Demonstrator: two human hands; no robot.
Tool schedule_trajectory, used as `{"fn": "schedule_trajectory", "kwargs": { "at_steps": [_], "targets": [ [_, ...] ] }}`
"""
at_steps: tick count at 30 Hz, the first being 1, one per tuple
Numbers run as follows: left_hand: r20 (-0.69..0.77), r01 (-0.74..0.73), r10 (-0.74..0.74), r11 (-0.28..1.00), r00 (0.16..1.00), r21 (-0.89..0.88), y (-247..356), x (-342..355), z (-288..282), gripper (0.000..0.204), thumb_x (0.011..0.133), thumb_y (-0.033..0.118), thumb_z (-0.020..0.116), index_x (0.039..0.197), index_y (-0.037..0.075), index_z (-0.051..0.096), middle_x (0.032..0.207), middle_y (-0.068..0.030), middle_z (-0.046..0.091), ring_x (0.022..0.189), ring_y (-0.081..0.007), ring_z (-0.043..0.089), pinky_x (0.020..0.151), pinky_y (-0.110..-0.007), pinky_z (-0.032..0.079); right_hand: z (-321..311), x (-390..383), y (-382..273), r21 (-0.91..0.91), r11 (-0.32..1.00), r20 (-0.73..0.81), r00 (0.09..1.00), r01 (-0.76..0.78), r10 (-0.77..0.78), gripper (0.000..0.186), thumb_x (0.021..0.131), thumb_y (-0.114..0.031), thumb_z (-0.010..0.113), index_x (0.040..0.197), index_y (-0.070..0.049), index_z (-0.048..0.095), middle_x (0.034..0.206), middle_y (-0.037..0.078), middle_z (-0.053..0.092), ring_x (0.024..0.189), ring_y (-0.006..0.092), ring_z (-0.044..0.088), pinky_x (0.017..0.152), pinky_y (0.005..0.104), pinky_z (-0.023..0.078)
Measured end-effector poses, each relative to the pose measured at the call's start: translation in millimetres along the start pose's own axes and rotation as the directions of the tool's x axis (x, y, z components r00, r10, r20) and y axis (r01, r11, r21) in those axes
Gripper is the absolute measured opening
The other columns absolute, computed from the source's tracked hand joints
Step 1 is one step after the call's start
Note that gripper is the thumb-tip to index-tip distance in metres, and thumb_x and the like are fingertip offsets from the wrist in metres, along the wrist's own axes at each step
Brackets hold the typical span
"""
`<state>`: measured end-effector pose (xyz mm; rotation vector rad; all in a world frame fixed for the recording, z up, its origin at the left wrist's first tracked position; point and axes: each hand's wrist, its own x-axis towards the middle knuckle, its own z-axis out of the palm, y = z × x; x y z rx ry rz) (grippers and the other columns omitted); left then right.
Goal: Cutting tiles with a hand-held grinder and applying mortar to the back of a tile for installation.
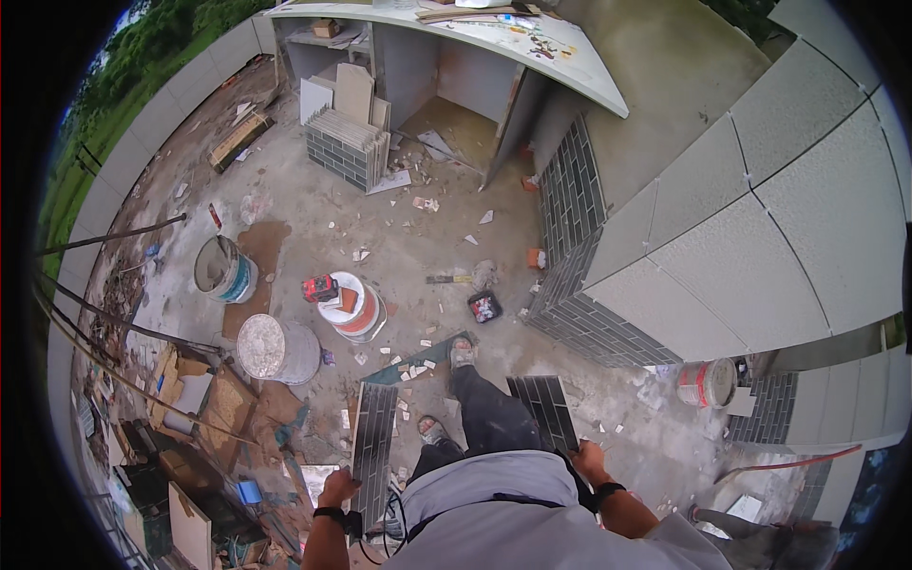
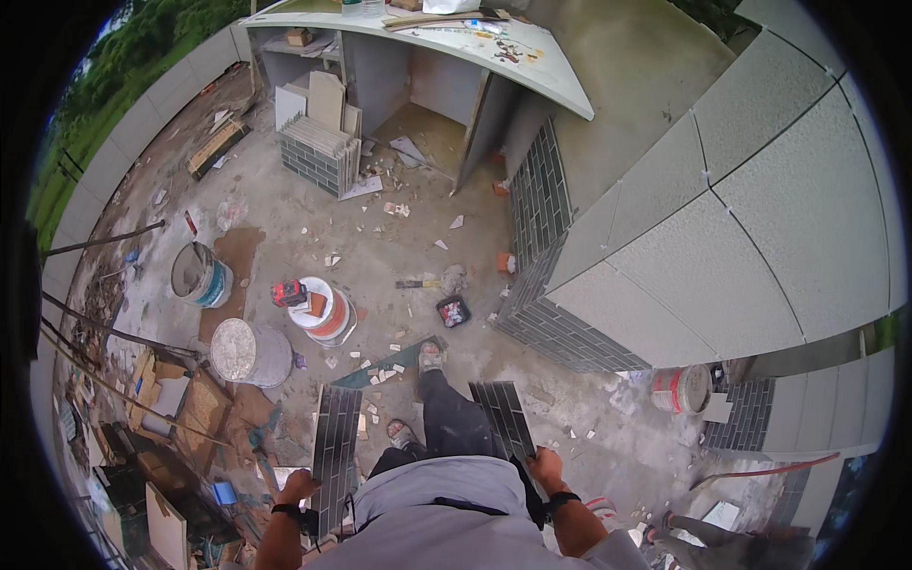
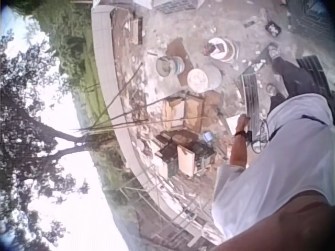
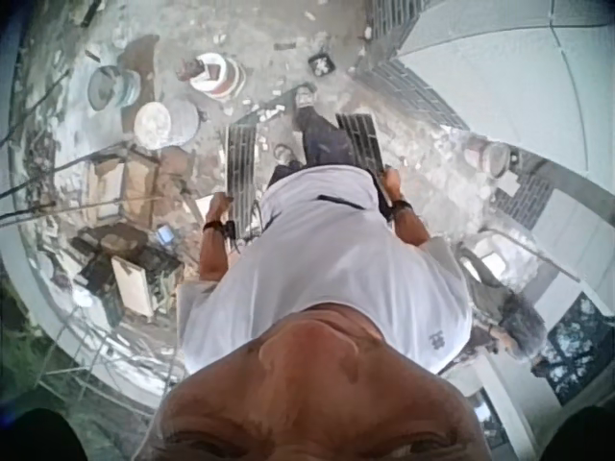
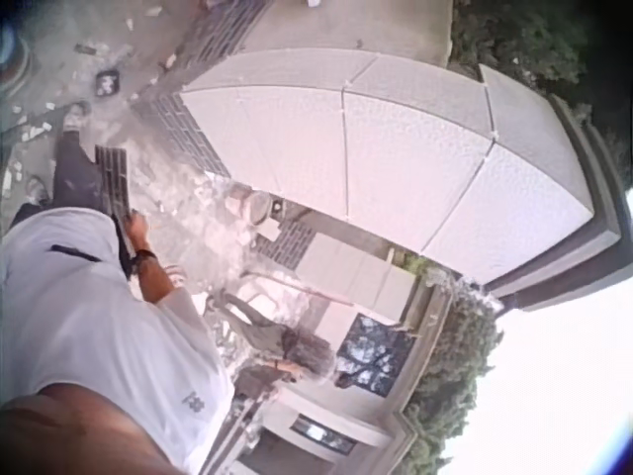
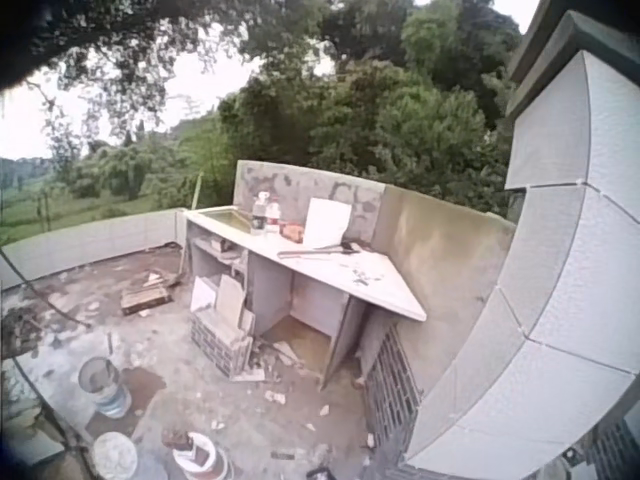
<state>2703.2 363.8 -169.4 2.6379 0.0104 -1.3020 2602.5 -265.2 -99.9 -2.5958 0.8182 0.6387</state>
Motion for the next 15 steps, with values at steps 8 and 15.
{"fn": "schedule_trajectory", "kwargs": {
  "at_steps": [8, 15],
  "targets": [
    [-0.071, -0.024, 0.024, 1.000, 0.997, 0.006, 72.4, 112.1, -151.1, 0.044, 0.081, 0.041, 0.070, 0.096, 0.000, 0.071, 0.097, -0.0257, 0.070, 0.098, -0.0423, 0.067, 0.086, -0.050, 0.053, 1.5, 145.0, -61.5, 0.034, 0.993, 0.124, 0.986, -0.117, 0.112, 0.025, 0.088, -0.028, 0.061, 0.092, -0.005, 0.070, 0.090, 0.023, 0.070, 0.093, 0.0424, 0.067, 0.078, 0.0513, 0.053],
    [-0.025, 0.045, -0.047, 0.996, 0.999, -0.082, 113.8, 183.0, -284.0, 0.046, 0.078, 0.043, 0.074, 0.087, -0.001, 0.071, 0.093, -0.0276, 0.068, 0.093, -0.0434, 0.066, 0.081, -0.050, 0.054, -77.3, 269.1, -136.5, 0.029, 0.999, 0.140, 0.990, -0.020, 0.015, 0.033, 0.080, -0.032, 0.073, 0.094, -0.002, 0.070, 0.091, 0.024, 0.070, 0.090, 0.0431, 0.067, 0.080, 0.0502, 0.053]
  ]
}}
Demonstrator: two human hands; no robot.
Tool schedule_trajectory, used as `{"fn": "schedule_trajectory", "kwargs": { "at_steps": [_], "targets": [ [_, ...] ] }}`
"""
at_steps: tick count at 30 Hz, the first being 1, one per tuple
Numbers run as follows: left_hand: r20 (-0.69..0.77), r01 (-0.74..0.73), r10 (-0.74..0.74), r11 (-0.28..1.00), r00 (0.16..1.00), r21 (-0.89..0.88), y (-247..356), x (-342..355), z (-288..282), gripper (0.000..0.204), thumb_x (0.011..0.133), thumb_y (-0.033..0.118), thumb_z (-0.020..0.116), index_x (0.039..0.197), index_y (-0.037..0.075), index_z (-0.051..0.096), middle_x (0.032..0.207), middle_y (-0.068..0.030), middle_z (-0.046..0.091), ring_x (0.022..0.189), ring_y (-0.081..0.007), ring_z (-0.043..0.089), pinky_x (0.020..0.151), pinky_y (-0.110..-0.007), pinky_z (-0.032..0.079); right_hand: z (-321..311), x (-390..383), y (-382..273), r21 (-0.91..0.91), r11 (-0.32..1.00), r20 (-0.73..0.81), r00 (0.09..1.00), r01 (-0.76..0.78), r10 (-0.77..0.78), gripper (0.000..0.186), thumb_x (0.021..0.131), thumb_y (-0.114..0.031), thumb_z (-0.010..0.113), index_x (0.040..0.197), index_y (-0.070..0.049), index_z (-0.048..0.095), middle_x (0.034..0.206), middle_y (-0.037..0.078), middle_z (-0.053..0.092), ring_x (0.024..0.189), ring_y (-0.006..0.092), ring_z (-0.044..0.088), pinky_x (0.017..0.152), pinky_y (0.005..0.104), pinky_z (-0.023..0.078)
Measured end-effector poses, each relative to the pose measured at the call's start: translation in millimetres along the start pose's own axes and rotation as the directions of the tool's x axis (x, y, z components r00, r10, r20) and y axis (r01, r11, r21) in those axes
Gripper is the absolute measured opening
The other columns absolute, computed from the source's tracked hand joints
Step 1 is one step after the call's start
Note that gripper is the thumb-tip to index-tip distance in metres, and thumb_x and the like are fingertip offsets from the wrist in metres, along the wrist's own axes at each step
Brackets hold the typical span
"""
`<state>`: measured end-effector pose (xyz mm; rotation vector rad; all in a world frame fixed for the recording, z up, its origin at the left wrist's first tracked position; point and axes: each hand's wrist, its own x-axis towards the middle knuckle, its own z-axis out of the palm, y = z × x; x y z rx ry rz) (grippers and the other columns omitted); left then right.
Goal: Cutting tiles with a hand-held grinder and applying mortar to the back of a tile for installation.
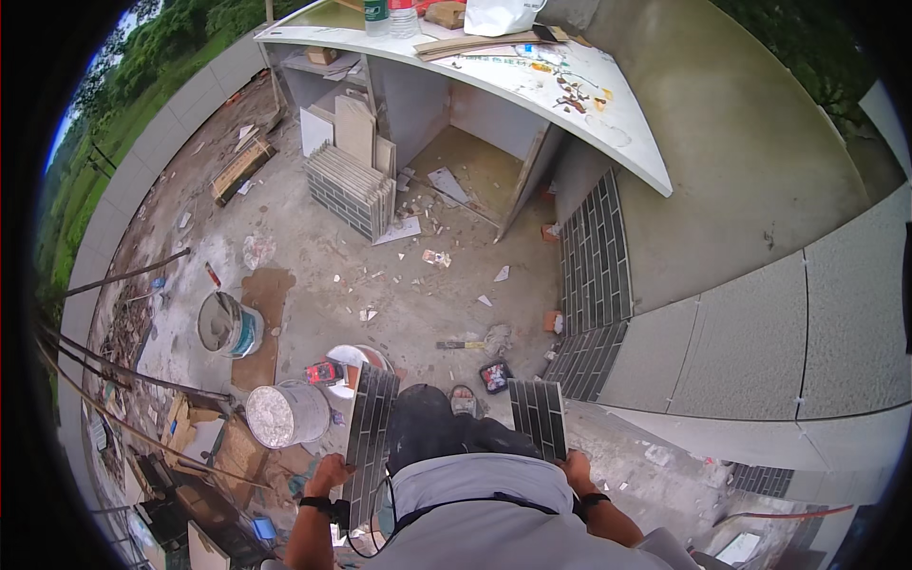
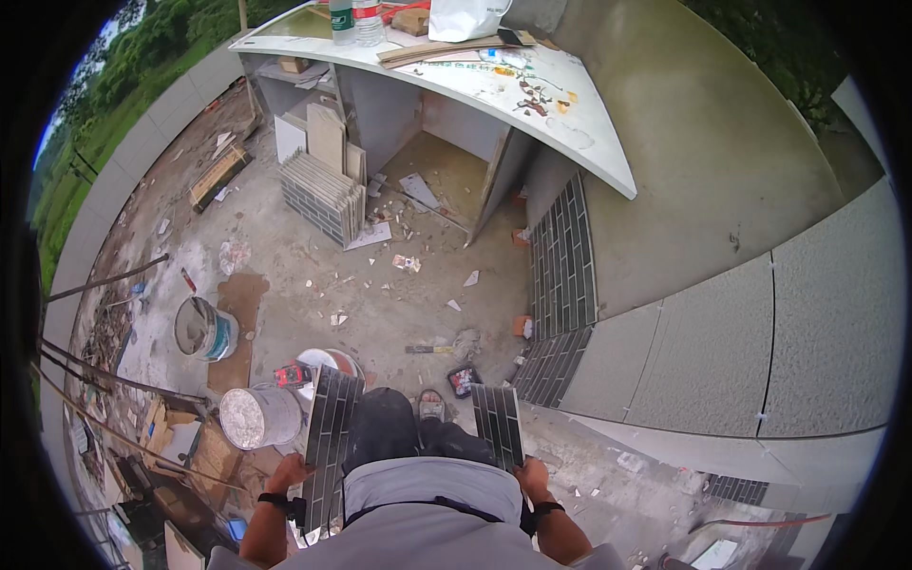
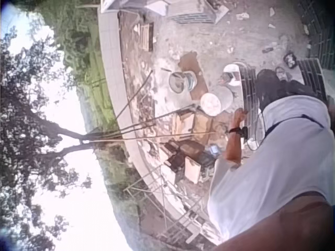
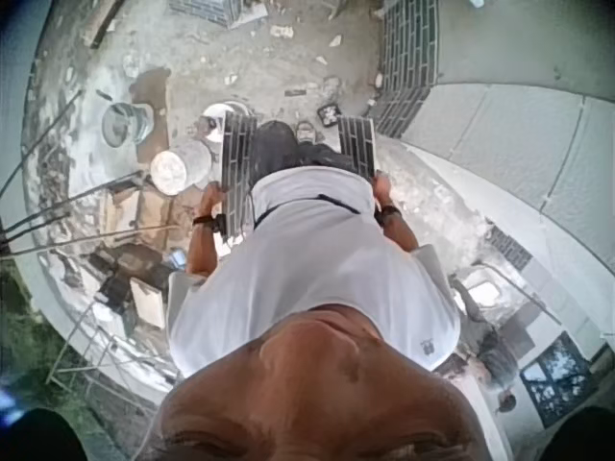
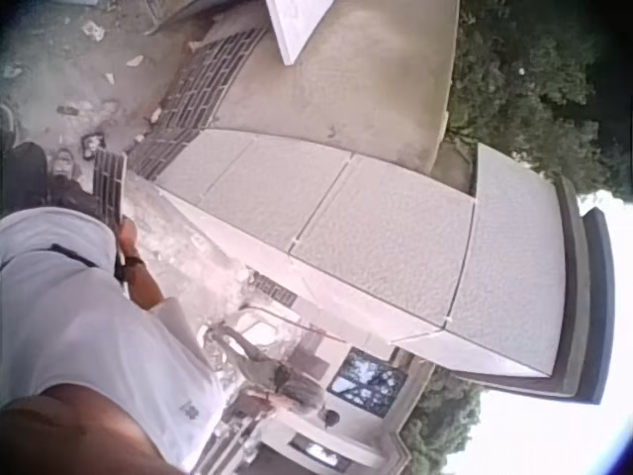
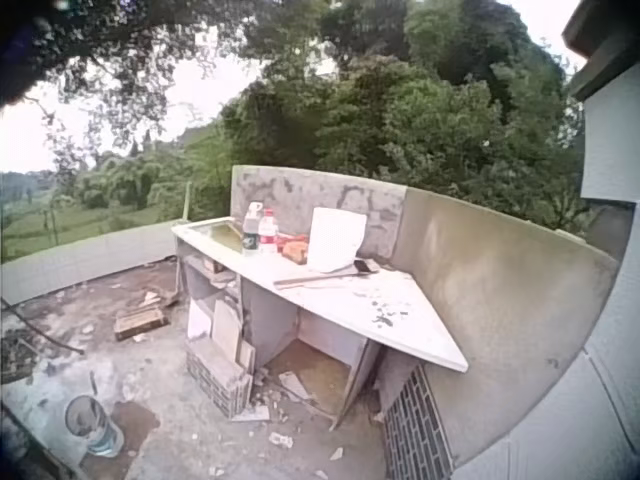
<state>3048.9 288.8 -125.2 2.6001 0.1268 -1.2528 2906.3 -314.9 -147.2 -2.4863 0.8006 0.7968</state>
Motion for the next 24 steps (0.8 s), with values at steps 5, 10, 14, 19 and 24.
{"fn": "schedule_trajectory", "kwargs": {
  "at_steps": [5, 10, 14, 19, 24],
  "targets": [
    [-0.017, -0.069, 0.069, 0.998, 0.998, -0.005, 37.1, 68.2, -82.7, 0.049, 0.078, 0.047, 0.073, 0.081, -0.002, 0.071, 0.086, -0.0266, 0.069, 0.087, -0.0437, 0.067, 0.079, -0.049, 0.054, -61.1, 54.0, -60.8, 0.086, 0.996, -0.103, 0.994, -0.015, 0.024, 0.035, 0.077, -0.032, 0.077, 0.093, -0.001, 0.071, 0.088, 0.026, 0.069, 0.089, 0.0422, 0.067, 0.078, 0.0504, 0.052],
    [-0.049, -0.058, 0.057, 0.998, 0.997, -0.018, 44.5, 123.9, -150.1, 0.049, 0.078, 0.047, 0.073, 0.078, -0.001, 0.071, 0.080, -0.0269, 0.069, 0.085, -0.0441, 0.068, 0.078, -0.050, 0.054, -101.8, 117.7, -130.7, 0.041, 0.999, -0.067, 0.998, -0.003, 0.006, 0.038, 0.077, -0.033, 0.077, 0.096, -0.001, 0.071, 0.089, 0.026, 0.069, 0.089, 0.0425, 0.067, 0.078, 0.0501, 0.053],
    [-0.006, -0.061, 0.061, 0.997, 0.998, -0.057, 52.2, 178.7, -208.3, 0.047, 0.080, 0.045, 0.071, 0.090, -0.001, 0.071, 0.087, -0.0285, 0.069, 0.089, -0.0448, 0.067, 0.082, -0.050, 0.053, -120.5, 162.2, -168.7, -0.154, 0.984, 0.007, 0.996, -0.086, 0.088, 0.034, 0.078, -0.035, 0.077, 0.080, -0.002, 0.071, 0.081, 0.022, 0.070, 0.084, 0.0413, 0.068, 0.076, 0.0490, 0.054],
    [0.005, -0.095, 0.096, 0.991, 0.995, -0.099, 67.0, 221.2, -314.6, 0.047, 0.081, 0.044, 0.070, 0.096, 0.000, 0.070, 0.093, -0.0284, 0.068, 0.095, -0.0459, 0.065, 0.085, -0.052, 0.052, -155.3, 225.1, -231.7, -0.128, 0.990, -0.048, 0.997, -0.066, 0.060, 0.032, 0.074, -0.032, 0.080, 0.071, -0.001, 0.070, 0.077, 0.022, 0.069, 0.081, 0.0418, 0.068, 0.074, 0.0490, 0.054],
    [-0.069, -0.027, 0.027, 1.000, 0.997, -0.003, 40.6, 273.7, -400.6, 0.046, 0.080, 0.044, 0.070, 0.094, -0.001, 0.071, 0.094, -0.0285, 0.068, 0.095, -0.0456, 0.065, 0.084, -0.052, 0.051, -180.0, 281.9, -303.6, -0.184, 0.983, -0.003, 1.000, -0.010, 0.010, 0.030, 0.075, -0.028, 0.079, 0.081, 0.000, 0.070, 0.080, 0.024, 0.069, 0.085, 0.0424, 0.068, 0.077, 0.0489, 0.054]
  ]
}}
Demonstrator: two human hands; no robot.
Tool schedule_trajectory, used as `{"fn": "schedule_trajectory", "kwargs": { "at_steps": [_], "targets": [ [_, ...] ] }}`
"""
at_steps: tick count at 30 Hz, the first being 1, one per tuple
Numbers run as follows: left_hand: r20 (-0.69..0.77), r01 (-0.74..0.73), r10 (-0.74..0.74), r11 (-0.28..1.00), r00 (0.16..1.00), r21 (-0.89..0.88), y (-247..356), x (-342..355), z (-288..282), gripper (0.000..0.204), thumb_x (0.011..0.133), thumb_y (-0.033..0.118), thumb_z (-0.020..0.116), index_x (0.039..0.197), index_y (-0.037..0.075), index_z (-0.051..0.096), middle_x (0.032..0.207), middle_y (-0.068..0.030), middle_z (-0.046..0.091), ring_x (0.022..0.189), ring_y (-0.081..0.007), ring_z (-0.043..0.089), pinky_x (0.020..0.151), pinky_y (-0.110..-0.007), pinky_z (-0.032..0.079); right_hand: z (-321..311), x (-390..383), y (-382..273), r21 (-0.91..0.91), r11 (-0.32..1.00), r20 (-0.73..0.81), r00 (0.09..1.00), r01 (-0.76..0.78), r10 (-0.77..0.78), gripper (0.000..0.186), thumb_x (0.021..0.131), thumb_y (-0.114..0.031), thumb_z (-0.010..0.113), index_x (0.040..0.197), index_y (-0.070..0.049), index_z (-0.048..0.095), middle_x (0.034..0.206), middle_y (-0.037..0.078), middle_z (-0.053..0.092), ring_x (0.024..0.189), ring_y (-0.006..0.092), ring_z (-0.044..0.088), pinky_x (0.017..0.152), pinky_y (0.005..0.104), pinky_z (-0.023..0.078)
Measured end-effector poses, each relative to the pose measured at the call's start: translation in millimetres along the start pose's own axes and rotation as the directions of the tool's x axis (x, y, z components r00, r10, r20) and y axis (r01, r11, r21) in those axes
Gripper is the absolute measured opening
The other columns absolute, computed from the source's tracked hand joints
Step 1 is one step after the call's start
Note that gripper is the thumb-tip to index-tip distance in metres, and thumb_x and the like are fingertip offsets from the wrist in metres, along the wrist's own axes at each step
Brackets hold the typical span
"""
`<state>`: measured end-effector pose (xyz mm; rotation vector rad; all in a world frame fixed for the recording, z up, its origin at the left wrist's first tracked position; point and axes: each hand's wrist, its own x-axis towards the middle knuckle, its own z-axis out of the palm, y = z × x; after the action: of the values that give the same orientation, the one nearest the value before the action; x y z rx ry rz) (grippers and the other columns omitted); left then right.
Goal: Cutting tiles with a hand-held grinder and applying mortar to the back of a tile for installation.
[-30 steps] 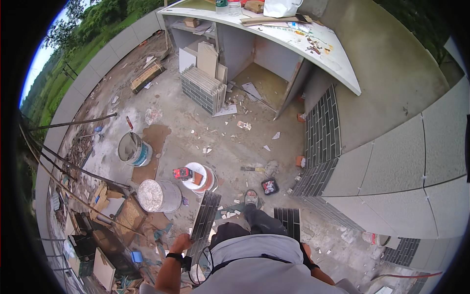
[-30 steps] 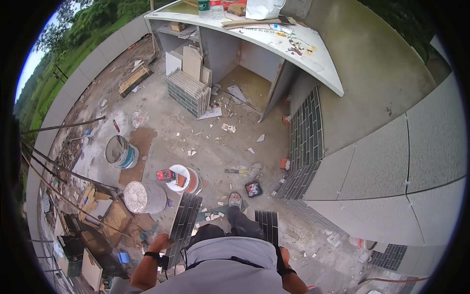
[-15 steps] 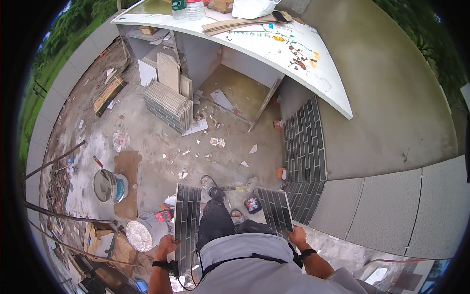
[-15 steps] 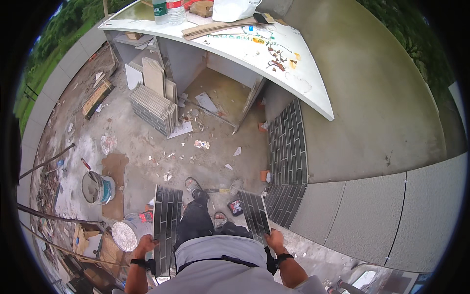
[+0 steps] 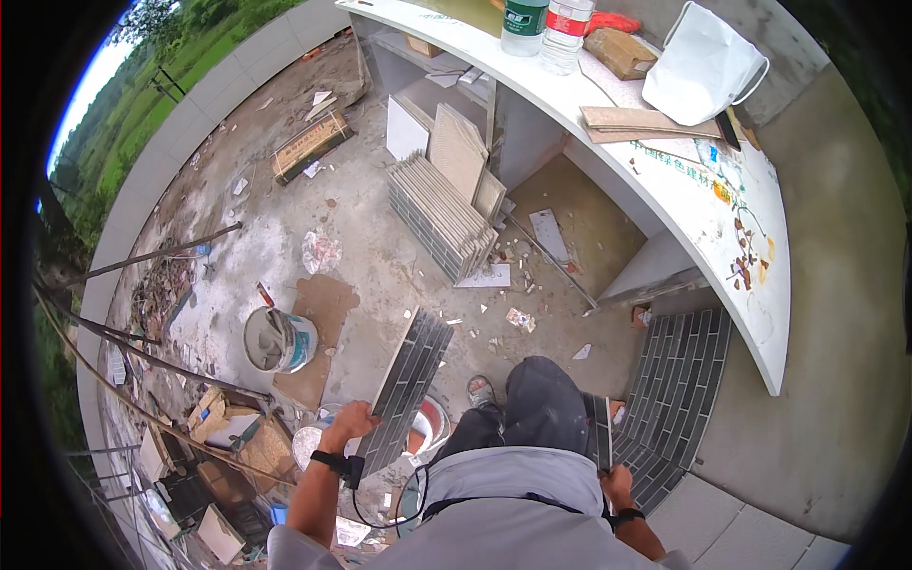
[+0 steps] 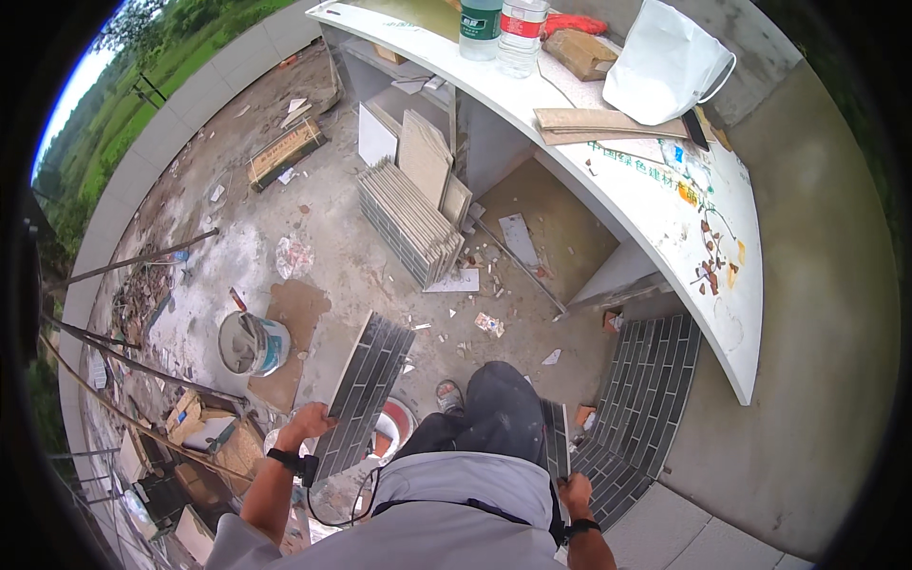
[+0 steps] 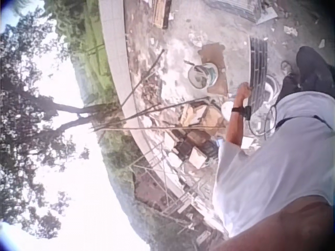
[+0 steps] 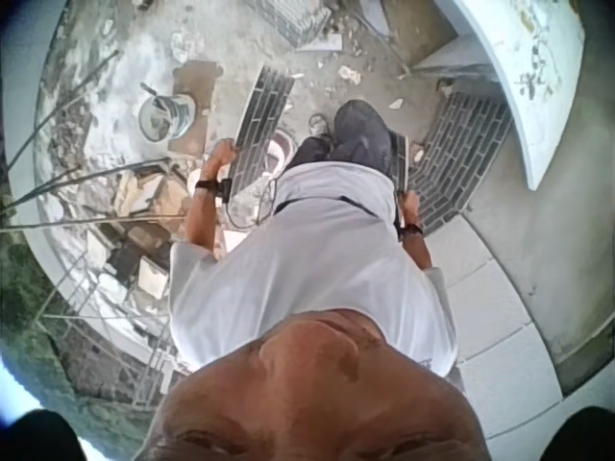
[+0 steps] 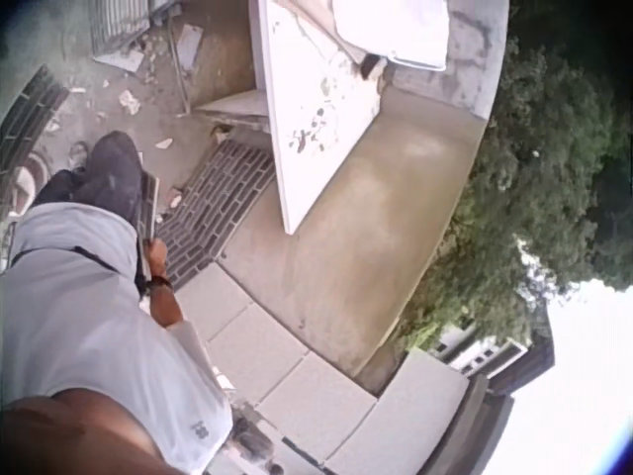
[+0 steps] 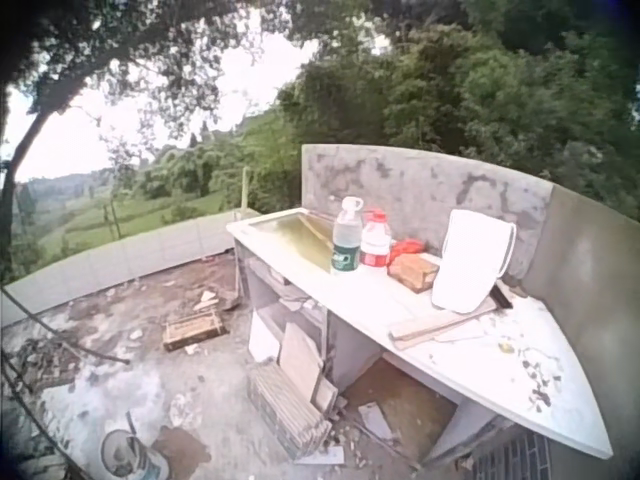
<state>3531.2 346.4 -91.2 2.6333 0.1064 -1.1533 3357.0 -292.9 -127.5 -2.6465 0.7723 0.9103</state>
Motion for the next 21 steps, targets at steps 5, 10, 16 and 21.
{"fn": "schedule_trajectory", "kwargs": {
  "at_steps": [5, 10, 16, 21],
  "targets": [
    [-0.023, 0.065, -0.065, 0.998, 0.998, 0.006, -15.4, 67.4, -99.1, 0.047, 0.080, 0.043, 0.070, 0.089, -0.003, 0.071, 0.095, -0.0293, 0.068, 0.095, -0.0449, 0.066, 0.083, -0.051, 0.052, -40.0, 72.7, -72.8, -0.018, 0.999, 0.069, 0.997, 0.036, -0.034, 0.032, 0.076, -0.029, 0.078, 0.082, 0.000, 0.070, 0.081, 0.025, 0.069, 0.086, 0.0423, 0.068, 0.077, 0.0494, 0.054],
    [-0.136, 0.145, -0.144, 0.989, 0.980, -0.005, -30.4, 140.4, -172.7, 0.044, 0.079, 0.040, 0.071, 0.087, -0.003, 0.071, 0.094, -0.0289, 0.068, 0.095, -0.0446, 0.066, 0.084, -0.051, 0.052, -69.9, 153.4, -135.5, -0.015, 0.994, 0.094, 0.990, 0.111, -0.109, 0.031, 0.079, -0.029, 0.076, 0.089, 0.000, 0.071, 0.084, 0.025, 0.069, 0.087, 0.0422, 0.068, 0.078, 0.0490, 0.054],
    [-0.267, 0.200, -0.219, 0.975, 0.938, -0.097, -77.4, 235.7, -218.1, 0.043, 0.080, 0.038, 0.071, 0.089, -0.005, 0.070, 0.096, -0.0301, 0.067, 0.097, -0.0450, 0.065, 0.086, -0.050, 0.051, -129.6, 210.4, -214.2, -0.037, 0.982, 0.091, 0.979, 0.186, -0.182, 0.037, 0.080, -0.027, 0.075, 0.103, 0.001, 0.069, 0.088, 0.025, 0.070, 0.087, 0.0441, 0.068, 0.080, 0.0493, 0.054],
    [-0.205, 0.273, -0.326, 0.930, 0.923, -0.247, -110.5, 361.1, -249.6, 0.045, 0.079, 0.037, 0.071, 0.094, -0.005, 0.070, 0.098, -0.0316, 0.067, 0.102, -0.0442, 0.065, 0.088, -0.049, 0.051, -166.9, 228.3, -262.2, 0.008, 0.992, 0.057, 0.990, 0.128, -0.128, 0.035, 0.078, -0.022, 0.075, 0.104, 0.002, 0.069, 0.084, 0.026, 0.070, 0.086, 0.0444, 0.068, 0.080, 0.0489, 0.053]
  ]
}}
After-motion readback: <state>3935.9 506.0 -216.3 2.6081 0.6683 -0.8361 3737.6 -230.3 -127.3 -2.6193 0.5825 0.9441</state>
